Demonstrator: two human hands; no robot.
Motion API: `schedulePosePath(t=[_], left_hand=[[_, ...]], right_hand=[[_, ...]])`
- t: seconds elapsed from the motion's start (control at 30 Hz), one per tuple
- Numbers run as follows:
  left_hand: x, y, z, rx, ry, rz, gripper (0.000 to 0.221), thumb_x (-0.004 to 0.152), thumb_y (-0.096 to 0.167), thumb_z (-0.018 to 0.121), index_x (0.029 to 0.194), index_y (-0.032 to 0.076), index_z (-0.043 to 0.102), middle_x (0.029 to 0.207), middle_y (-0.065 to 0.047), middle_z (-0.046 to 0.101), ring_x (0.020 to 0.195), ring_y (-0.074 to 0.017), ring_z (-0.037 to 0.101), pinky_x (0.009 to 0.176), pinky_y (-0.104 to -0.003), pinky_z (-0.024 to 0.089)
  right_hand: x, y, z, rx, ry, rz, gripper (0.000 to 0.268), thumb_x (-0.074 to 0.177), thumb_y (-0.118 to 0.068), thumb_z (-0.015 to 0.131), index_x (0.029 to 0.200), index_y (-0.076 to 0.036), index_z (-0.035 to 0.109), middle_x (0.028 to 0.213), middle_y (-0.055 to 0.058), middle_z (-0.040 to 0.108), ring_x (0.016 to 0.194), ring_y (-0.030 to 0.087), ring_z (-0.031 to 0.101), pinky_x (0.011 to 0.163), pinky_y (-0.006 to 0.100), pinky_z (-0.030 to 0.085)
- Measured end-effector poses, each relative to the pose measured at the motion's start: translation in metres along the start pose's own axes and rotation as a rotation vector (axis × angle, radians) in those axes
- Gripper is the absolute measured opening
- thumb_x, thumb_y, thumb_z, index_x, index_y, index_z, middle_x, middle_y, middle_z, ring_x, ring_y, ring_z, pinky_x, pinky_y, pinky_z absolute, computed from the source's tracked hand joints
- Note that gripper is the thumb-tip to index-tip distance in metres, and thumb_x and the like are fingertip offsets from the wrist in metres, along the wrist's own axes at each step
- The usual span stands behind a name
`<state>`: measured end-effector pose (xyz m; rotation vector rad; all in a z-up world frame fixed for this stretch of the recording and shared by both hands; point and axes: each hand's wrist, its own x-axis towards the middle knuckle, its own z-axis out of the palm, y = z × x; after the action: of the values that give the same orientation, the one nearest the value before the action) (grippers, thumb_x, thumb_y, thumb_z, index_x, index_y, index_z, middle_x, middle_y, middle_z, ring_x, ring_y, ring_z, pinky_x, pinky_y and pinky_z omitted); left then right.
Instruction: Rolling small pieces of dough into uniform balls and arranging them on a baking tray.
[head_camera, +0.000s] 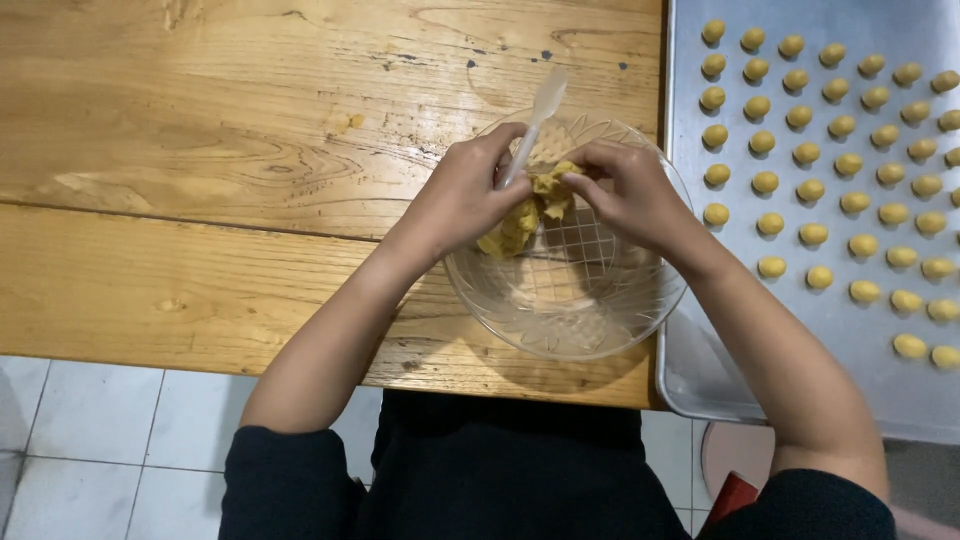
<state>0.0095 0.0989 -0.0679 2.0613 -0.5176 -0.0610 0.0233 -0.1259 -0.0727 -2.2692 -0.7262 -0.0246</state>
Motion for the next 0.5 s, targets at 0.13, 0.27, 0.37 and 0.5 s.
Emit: schedulePosePath(t=[0.13,0.27,0.37,0.5], left_hand=[[0.000,0.000,0.000,-0.053,0.020,-0.001,0.052,0.088,0.021,0.061,0.134,-0.001,0.058,0.074,-0.012,0.064,0.072,-0.0272,0.067,0.066,-0.042,0.053],[0.002,-0.006,0.001,-0.084,0.029,-0.001,0.053,0.087,0.023,0.061,0.134,-0.001,0.058,0.075,-0.011,0.064,0.071,-0.0250,0.066,0.066,-0.041,0.053],[0.005,-0.020,0.010,-0.074,0.014,0.005,0.052,0.089,0.026,0.062,0.135,0.001,0.058,0.076,-0.011,0.065,0.071,-0.0250,0.066,0.066,-0.041,0.052],[0.002,-0.013,0.009,-0.082,0.018,0.009,0.051,0.089,0.023,0.062,0.134,0.000,0.059,0.076,-0.010,0.066,0.069,-0.0222,0.065,0.066,-0.038,0.053]], right_hand=[[0.000,-0.018,-0.016,0.282,0.007,0.153,0.018,0.100,-0.003,0.067,0.117,0.002,0.071,0.096,0.016,0.070,0.092,0.024,0.069,0.085,0.036,0.055],[-0.009,-0.003,-0.040,0.280,-0.025,0.249,0.030,0.098,0.006,0.062,0.127,0.003,0.067,0.107,0.021,0.066,0.097,0.025,0.069,0.086,0.038,0.055],[-0.012,-0.013,-0.048,-0.154,-0.039,0.114,0.032,0.096,0.005,0.069,0.127,0.006,0.069,0.089,0.021,0.068,0.080,0.034,0.071,0.074,0.040,0.057],[-0.026,0.011,-0.029,-0.471,-0.032,0.016,0.018,0.096,-0.002,0.073,0.114,-0.003,0.074,0.090,0.013,0.069,0.084,0.031,0.072,0.071,0.039,0.056]])
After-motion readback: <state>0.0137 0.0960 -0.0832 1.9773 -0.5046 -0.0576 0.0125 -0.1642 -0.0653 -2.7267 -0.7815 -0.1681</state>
